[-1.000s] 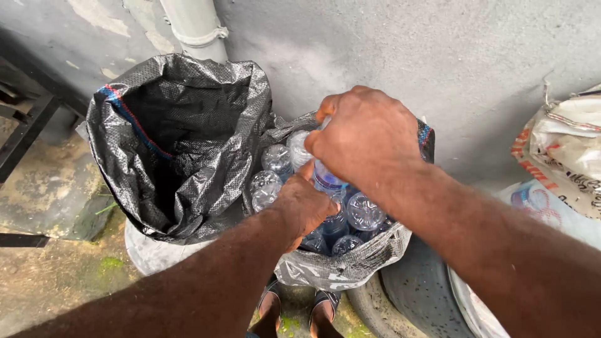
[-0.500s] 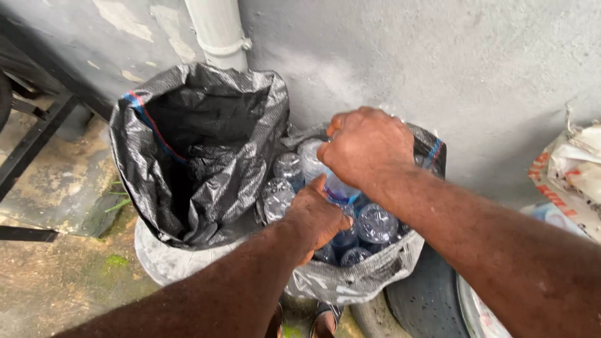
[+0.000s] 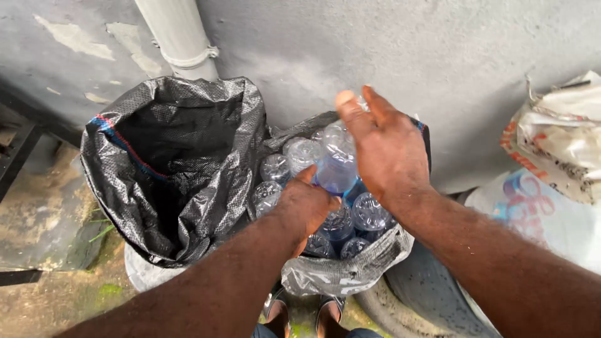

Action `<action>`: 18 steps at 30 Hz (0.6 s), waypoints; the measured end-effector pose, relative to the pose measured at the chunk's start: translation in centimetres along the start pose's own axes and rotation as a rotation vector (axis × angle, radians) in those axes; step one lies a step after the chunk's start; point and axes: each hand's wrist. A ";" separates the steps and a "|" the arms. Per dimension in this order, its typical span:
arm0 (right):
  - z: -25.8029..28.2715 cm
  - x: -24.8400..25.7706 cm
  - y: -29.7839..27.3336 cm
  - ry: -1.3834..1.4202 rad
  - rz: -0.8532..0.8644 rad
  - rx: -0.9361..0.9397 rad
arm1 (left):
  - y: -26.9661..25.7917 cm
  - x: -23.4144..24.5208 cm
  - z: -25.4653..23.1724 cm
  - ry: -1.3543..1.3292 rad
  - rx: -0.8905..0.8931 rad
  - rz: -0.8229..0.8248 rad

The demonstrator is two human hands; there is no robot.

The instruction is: The person wipes plastic bottles with a cloth and places them into bags.

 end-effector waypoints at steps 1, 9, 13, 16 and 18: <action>-1.4 -0.3 -0.2 0.001 -0.006 -0.014 | -1.5 0.2 -0.6 0.013 0.004 0.006; -2.7 0.4 -3.7 0.330 -0.226 -0.251 | -0.4 1.6 -0.2 -0.275 0.035 -0.065; -3.4 0.9 -5.5 0.149 -0.254 -0.193 | 2.6 3.4 -0.5 -0.390 -0.132 -0.092; -3.6 1.0 -7.1 -0.103 -0.205 -0.127 | 1.0 4.0 -1.7 -0.422 -0.144 -0.238; -4.2 0.9 -7.4 -0.128 -0.265 -0.131 | 1.9 4.4 -2.6 -0.216 -0.278 -0.295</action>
Point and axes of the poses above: each hand's wrist, its own y-axis towards the middle knuckle, its own x-axis out of the back of the hand, z = x × y, and after that the axes turned 15 degrees about x, right-handed
